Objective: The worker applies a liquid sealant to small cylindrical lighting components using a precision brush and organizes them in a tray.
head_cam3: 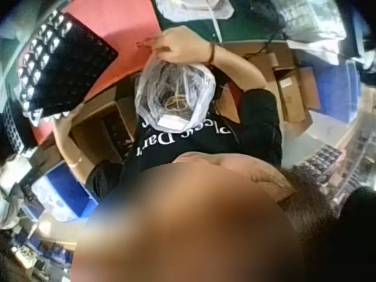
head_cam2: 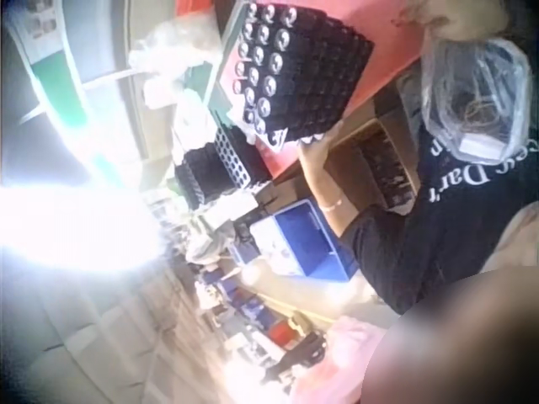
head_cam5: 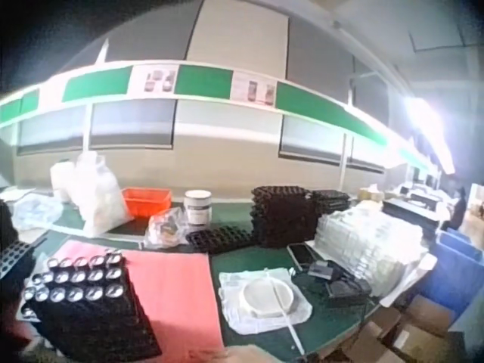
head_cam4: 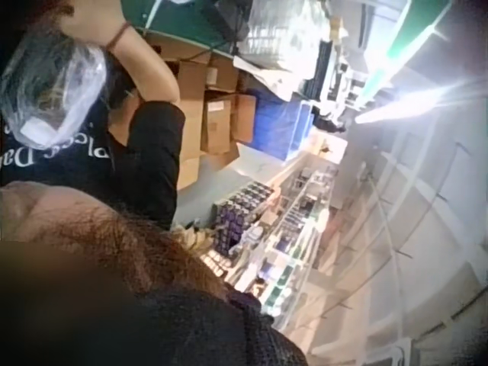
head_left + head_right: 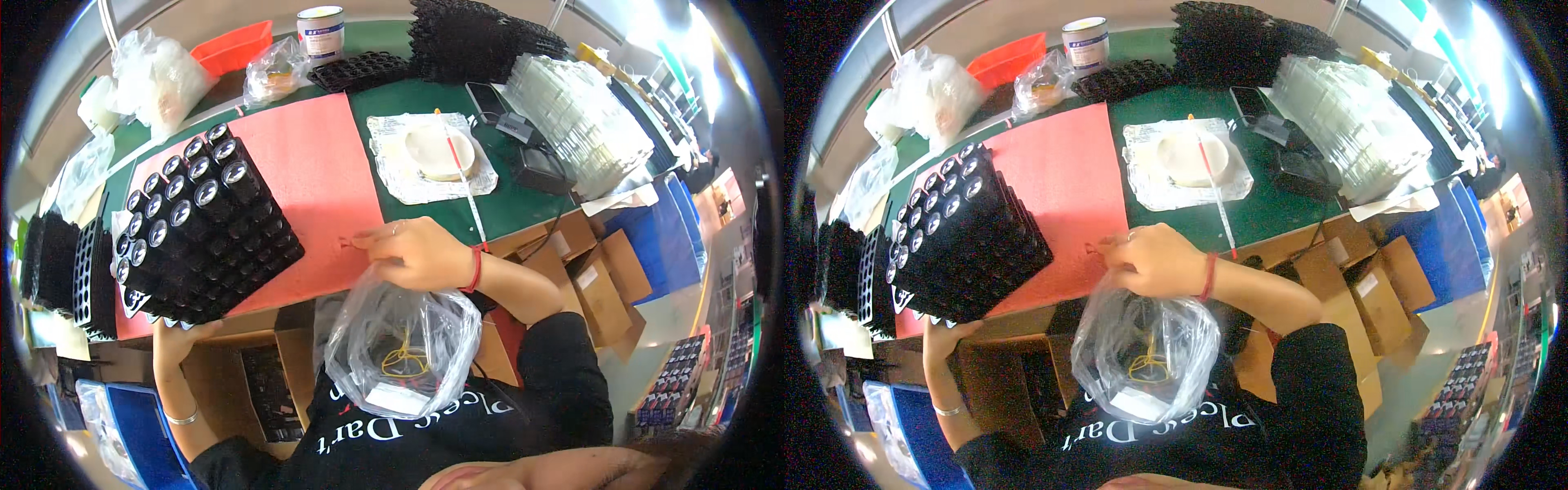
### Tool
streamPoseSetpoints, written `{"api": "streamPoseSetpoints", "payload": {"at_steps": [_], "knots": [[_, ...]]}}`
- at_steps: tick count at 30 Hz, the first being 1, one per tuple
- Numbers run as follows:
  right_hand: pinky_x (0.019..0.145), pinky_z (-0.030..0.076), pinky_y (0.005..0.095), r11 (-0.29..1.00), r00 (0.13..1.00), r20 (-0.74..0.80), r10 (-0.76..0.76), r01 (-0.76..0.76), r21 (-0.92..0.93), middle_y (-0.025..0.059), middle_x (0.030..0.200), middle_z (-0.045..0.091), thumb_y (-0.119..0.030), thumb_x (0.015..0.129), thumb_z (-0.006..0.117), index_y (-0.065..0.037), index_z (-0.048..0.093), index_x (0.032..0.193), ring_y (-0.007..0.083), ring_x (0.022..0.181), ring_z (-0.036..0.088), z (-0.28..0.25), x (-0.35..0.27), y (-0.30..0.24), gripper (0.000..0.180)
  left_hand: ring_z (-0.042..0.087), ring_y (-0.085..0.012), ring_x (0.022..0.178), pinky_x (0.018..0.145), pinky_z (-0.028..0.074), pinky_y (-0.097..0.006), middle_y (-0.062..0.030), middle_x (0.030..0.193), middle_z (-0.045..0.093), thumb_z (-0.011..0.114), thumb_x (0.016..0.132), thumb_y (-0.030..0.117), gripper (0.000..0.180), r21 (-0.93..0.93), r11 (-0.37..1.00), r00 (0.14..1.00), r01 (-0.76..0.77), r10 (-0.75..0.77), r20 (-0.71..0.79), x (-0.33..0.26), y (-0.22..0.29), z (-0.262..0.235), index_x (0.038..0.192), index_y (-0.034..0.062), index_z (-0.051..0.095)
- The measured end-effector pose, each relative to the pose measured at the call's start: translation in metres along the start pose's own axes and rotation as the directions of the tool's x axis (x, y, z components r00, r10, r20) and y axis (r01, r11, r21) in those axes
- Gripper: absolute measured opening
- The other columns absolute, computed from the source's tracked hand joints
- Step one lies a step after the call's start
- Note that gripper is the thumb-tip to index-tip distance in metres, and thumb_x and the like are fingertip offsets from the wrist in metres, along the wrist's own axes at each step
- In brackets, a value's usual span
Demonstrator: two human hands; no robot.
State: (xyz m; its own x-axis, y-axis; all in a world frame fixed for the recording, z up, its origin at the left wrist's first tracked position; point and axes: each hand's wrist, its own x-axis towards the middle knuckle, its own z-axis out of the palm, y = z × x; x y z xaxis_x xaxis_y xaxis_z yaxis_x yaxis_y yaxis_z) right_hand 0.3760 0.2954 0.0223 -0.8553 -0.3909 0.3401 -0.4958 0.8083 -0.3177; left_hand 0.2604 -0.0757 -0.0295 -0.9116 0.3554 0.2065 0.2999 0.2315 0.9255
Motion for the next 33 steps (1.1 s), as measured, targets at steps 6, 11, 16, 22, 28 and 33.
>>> {"api": "streamPoseSetpoints", "payload": {"at_steps": [6,11,16,22,28,33], "knots": [[0.073,0.049,0.0403,0.999,0.999,-0.014,-0.034,0.034,-0.005,0.0143,0.103,0.061,-0.02,0.073,0.054,-0.003,0.061,0.092,0.0291,0.095,0.059,0.006,-0.003,-0.003,0.026,0.057,-0.0153,0.087,0.079,0.047,-0.03,-0.0063,0.097,0.061,0.082,0.055,-0.001,0.054,0.073,0.997,0.998,-0.024,0.02,0.055,0.001,-0.007,-0.005,0.102,-0.0046,0.056],[0.076,0.05,0.0401,0.999,0.999,-0.017,-0.045,0.045,0.007,0.0135,0.105,0.061,-0.014,0.071,0.051,-0.003,0.061,0.088,0.0289,0.1,0.058,0.008,-0.001,-0.008,0.022,0.057,-0.0145,0.087,0.08,0.047,-0.03,-0.006,0.097,0.061,0.081,0.057,0.001,0.053,0.053,0.999,0.999,0.006,-0.008,0.038,0.004,-0.003,0.006,0.103,-0.0044,0.056],[0.079,0.05,0.038,0.995,0.998,0.008,-0.06,0.059,0.078,0.0179,0.107,0.06,-0.006,0.066,0.052,0.0,0.06,0.079,0.0307,0.104,0.056,0.01,-0.001,-0.012,0.016,0.056,-0.0139,0.087,0.08,0.046,-0.028,-0.0052,0.096,0.061,0.079,0.058,0.0,0.05,-0.014,0.997,0.997,0.081,-0.081,0.002,0.0,0.029,0.026,0.103,-0.0049,0.056],[0.074,0.05,0.0389,0.987,0.997,-0.007,-0.08,0.081,0.136,0.0156,0.105,0.061,-0.006,0.065,0.052,-0.002,0.058,0.077,0.0303,0.103,0.056,-0.006,-0.001,-0.01,0.014,0.056,-0.0145,0.088,0.08,0.046,-0.028,-0.0062,0.1,0.061,0.079,0.059,0.0,0.053,0.057,0.998,1.0,-0.001,0.002,-0.024,0.013,0.058,0.055,0.106,-0.0043,0.056],[0.073,0.051,0.0382,0.989,0.997,0.033,-0.064,0.058,0.138,0.0122,0.113,0.059,-0.009,0.068,0.054,-0.005,0.057,0.079,0.0282,0.105,0.055,-0.01,-0.01,0.001,0.011,0.058,-0.0178,0.09,0.082,0.045,-0.03,-0.0086,0.1,0.063,0.082,0.056,0.011,0.059,0.1,0.994,0.993,0.032,-0.02,-0.117,0.029,0.065,0.088,0.107,-0.0031,0.057],[0.074,0.05,0.0374,0.983,0.995,0.059,-0.082,0.071,0.172,0.0105,0.115,0.058,-0.012,0.072,0.054,-0.007,0.056,0.082,0.0269,0.106,0.055,-0.012,-0.009,0.009,0.011,0.059,-0.0203,0.092,0.082,0.045,-0.031,-0.0104,0.104,0.063,0.082,0.055,0.011,0.062,0.152,0.987,0.99,-0.053,0.072,-0.122,0.048,0.086,0.119,0.109,-0.002,0.056]]}}
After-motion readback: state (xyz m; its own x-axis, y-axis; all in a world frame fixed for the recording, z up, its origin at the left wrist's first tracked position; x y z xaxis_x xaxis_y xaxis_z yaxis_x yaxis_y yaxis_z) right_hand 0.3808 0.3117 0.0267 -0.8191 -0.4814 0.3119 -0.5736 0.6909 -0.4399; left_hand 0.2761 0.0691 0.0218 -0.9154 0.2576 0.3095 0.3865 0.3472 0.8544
